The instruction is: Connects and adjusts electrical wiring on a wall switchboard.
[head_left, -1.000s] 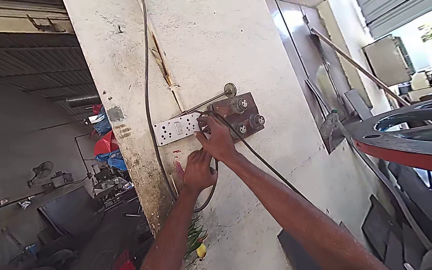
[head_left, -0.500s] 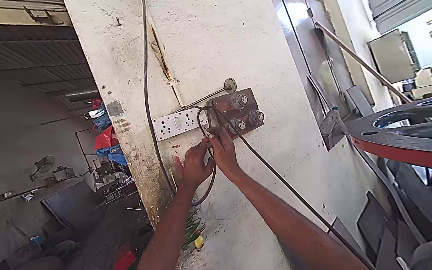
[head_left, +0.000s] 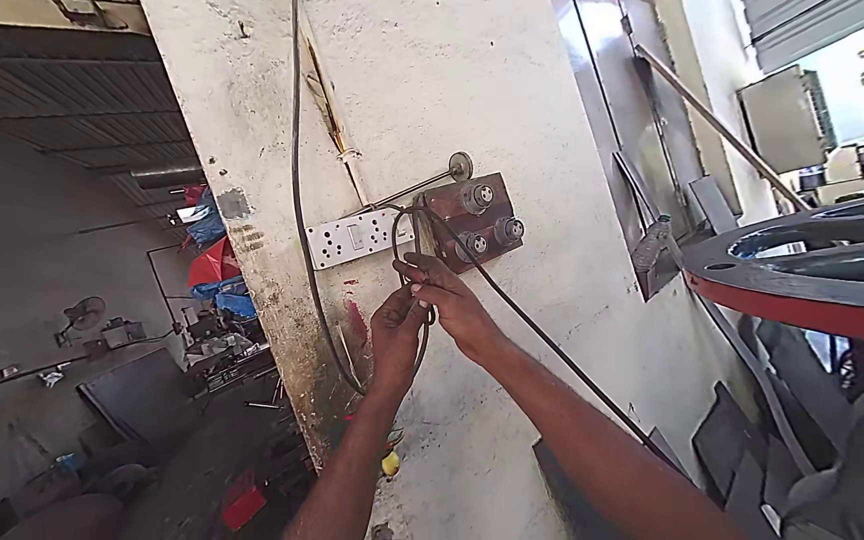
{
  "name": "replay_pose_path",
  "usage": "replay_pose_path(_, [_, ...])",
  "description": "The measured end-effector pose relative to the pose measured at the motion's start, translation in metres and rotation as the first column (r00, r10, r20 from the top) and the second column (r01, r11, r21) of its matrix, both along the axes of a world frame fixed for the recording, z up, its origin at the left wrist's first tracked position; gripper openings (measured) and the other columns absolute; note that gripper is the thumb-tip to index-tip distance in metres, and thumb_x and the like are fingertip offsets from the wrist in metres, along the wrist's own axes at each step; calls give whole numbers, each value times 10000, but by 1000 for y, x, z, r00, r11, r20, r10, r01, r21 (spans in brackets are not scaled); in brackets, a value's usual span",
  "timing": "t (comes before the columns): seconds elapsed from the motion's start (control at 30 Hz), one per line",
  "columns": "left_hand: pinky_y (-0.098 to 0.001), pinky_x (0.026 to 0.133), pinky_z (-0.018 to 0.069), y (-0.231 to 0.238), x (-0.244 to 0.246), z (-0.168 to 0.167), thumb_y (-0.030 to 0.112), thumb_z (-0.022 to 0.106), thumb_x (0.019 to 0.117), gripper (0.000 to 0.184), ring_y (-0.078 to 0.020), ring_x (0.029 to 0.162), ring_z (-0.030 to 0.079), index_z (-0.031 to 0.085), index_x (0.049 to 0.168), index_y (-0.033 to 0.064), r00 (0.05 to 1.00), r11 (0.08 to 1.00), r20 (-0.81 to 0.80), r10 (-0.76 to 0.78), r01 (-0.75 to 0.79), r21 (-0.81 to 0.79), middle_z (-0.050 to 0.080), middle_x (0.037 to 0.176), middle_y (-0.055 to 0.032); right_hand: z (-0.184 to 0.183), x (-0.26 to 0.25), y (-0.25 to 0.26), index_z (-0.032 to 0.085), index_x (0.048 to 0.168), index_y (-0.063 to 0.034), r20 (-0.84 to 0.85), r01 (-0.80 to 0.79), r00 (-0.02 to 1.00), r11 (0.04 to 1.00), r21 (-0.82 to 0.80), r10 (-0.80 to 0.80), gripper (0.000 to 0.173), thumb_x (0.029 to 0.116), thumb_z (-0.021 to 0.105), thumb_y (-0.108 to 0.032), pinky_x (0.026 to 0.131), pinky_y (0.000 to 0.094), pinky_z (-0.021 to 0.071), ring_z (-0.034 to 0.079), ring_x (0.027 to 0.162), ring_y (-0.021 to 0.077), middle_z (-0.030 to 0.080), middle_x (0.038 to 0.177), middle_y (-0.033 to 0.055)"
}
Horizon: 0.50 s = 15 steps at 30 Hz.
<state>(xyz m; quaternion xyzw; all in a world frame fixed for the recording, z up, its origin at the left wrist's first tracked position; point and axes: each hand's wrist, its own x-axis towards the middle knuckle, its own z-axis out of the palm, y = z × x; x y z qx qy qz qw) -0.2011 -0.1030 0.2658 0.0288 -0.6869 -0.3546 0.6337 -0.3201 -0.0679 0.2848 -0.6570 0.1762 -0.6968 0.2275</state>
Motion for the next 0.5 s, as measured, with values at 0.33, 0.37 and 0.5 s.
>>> replay_pose_path(0.33, [-383,859,604,7,29,1,-30,638,955,198,-224,874,709,664,1138,-100,995,997,53,-79,80,-19,722,983,-178,6,-17,21,727,1248,-42,-6,-60,998,996,60,61,265,1005,660,-123,982,361,564,709,1048,195,757,1118,110])
replay_pose_path(0.37, [-375,835,604,8,31,0,-34,650,943,190,-216,847,704,673,1121,-98,995,996,57,-83,85,-31,722,967,-172,8,-18,22,735,1235,-44,-7,-84,996,993,86,85,267,983,691,-122,962,351,570,713,1012,189,760,1088,109])
replay_pose_path(0.5, [-356,813,602,10,38,-5,-23,690,918,165,-192,829,695,687,1076,-70,986,980,16,-163,164,-111,717,946,-148,13,-14,22,759,1116,-15,84,-159,986,975,154,147,198,932,748,-90,836,302,597,705,857,151,752,969,103])
